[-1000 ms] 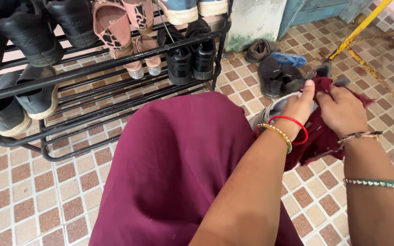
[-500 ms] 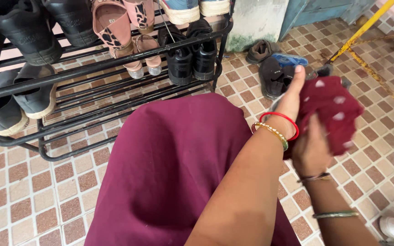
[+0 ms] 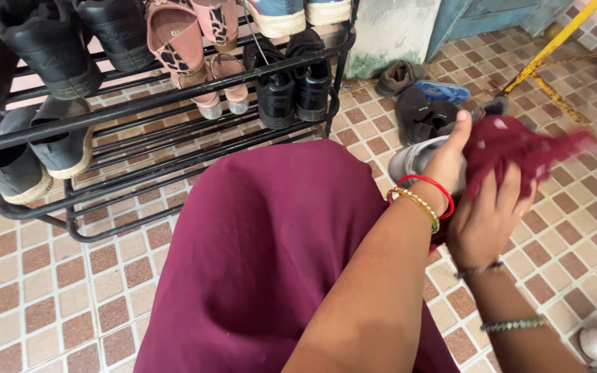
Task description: The person sits on the floor and wipes a pair of pink embellished sandals and a pair of white sneakers with a maroon cloth. They clean each shoe individually, wiping the upper and sole, then place them back on the black metal shoe rack.
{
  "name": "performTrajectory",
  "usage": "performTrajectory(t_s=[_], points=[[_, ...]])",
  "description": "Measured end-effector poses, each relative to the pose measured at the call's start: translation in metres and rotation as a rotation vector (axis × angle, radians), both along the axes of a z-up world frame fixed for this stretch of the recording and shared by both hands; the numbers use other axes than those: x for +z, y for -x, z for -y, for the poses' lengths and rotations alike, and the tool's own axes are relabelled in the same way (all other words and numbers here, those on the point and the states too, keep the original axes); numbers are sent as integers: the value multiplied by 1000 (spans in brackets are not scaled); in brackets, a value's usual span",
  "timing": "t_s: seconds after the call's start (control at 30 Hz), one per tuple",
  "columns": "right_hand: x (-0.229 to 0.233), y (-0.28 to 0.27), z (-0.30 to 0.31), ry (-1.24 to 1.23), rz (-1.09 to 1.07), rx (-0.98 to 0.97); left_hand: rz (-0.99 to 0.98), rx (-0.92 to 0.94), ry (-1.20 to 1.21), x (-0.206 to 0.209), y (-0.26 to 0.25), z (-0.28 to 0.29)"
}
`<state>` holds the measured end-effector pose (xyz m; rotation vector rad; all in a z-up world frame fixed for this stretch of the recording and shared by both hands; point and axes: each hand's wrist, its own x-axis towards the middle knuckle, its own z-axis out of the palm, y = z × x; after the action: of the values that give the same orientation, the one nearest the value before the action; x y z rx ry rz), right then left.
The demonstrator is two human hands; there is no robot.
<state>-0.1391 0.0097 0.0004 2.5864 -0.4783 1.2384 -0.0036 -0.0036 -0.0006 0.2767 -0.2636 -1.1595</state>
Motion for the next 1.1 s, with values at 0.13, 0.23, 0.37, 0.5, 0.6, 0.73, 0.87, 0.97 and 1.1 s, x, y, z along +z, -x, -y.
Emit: performTrajectory(t_s=[0.13, 0.23, 0.37, 0.5, 0.6, 0.73, 0.87, 0.97, 1.1], points=[[-59, 36, -1, -297, -100, 26, 164, 115, -417, 7, 1, -18], [-89, 63, 17, -390, -383, -143, 552, 391, -624, 8, 0, -15], [-108, 86, 66, -401, -246, 111, 592, 336, -331, 7, 12, -3], [-82, 96, 130, -703, 158, 115, 1316, 349, -458, 12, 32, -28], [-25, 76, 156, -1135, 651, 209, 2087, 161, -706, 24, 43, -49], [47, 41, 133, -1317, 220, 216, 2329, 318, -747, 22, 44, -48], [54, 24, 110, -500, -472, -76, 2463, 297, -795, 14, 55, -46], [35, 28, 114, -484, -432, -107, 2507, 356, -779, 8, 53, -50], [12, 25, 133, -619, -410, -287, 2598, 435, -782, -1, 55, -48]])
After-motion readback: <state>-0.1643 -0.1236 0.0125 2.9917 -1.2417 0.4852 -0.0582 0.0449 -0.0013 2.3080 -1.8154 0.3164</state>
